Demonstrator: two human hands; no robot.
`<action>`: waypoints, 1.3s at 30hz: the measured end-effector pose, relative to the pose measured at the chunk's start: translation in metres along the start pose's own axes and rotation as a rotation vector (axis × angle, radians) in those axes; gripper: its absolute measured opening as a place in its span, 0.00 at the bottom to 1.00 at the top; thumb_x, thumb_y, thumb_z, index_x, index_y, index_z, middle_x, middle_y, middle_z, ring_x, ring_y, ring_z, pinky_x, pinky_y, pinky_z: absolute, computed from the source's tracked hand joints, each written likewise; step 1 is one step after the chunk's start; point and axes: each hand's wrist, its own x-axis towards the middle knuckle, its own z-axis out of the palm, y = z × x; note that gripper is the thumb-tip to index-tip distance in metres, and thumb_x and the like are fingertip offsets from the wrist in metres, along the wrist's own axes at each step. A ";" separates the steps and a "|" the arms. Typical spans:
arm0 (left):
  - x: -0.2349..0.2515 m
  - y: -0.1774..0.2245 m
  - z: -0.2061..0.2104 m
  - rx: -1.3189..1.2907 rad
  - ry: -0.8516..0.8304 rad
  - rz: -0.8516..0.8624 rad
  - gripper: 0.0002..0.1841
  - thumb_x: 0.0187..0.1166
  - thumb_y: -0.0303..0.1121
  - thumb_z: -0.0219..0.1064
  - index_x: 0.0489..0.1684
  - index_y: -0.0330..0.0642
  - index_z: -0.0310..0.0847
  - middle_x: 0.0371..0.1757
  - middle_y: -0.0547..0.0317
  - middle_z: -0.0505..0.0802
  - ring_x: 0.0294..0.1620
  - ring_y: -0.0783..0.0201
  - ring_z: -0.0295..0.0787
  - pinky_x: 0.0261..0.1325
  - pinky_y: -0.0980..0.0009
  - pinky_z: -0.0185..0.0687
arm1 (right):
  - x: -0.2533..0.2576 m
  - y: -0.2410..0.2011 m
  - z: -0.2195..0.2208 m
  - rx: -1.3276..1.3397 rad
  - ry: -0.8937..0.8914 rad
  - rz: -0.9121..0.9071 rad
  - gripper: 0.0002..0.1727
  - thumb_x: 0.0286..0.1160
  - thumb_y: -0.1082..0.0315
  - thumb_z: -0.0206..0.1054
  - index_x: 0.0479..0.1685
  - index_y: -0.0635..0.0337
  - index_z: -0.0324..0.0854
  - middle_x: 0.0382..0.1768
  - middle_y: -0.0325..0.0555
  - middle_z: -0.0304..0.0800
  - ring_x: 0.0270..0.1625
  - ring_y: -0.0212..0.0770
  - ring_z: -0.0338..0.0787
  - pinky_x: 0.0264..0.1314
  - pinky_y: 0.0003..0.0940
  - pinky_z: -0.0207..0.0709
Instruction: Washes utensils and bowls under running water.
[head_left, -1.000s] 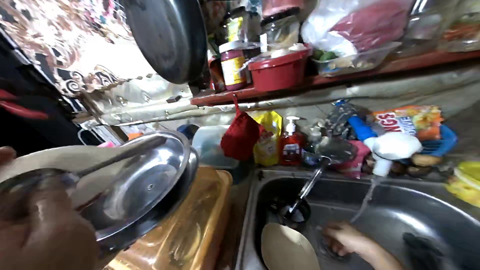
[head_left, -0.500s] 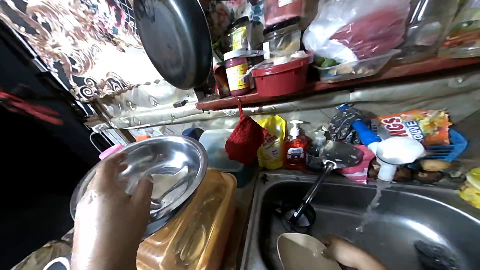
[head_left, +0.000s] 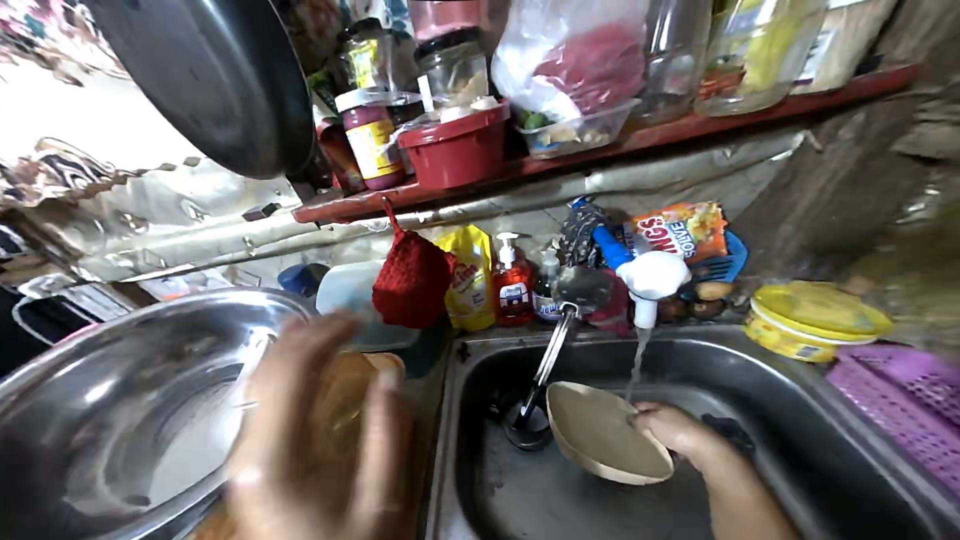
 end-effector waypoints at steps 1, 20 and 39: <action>-0.005 0.004 0.024 -0.114 -0.062 -0.048 0.22 0.81 0.41 0.68 0.69 0.40 0.82 0.70 0.56 0.88 0.73 0.64 0.83 0.75 0.60 0.81 | -0.002 -0.001 -0.003 -0.005 0.009 0.031 0.14 0.86 0.65 0.62 0.59 0.64 0.83 0.47 0.59 0.87 0.43 0.48 0.86 0.46 0.50 0.79; -0.107 0.020 0.248 -1.080 -0.671 -1.494 0.50 0.81 0.37 0.71 0.97 0.64 0.31 0.80 0.37 0.74 0.68 0.39 0.85 0.54 0.43 0.89 | -0.050 -0.015 -0.022 0.206 0.136 0.205 0.12 0.91 0.63 0.54 0.49 0.63 0.78 0.18 0.46 0.87 0.14 0.38 0.85 0.17 0.32 0.80; -0.111 0.013 0.290 -1.213 -0.840 -1.745 0.24 0.94 0.47 0.49 0.79 0.40 0.67 0.61 0.38 0.88 0.54 0.44 0.91 0.50 0.49 0.89 | -0.077 -0.046 -0.050 0.068 0.311 -0.033 0.18 0.94 0.59 0.53 0.69 0.58 0.80 0.46 0.59 0.89 0.33 0.49 0.93 0.35 0.47 0.89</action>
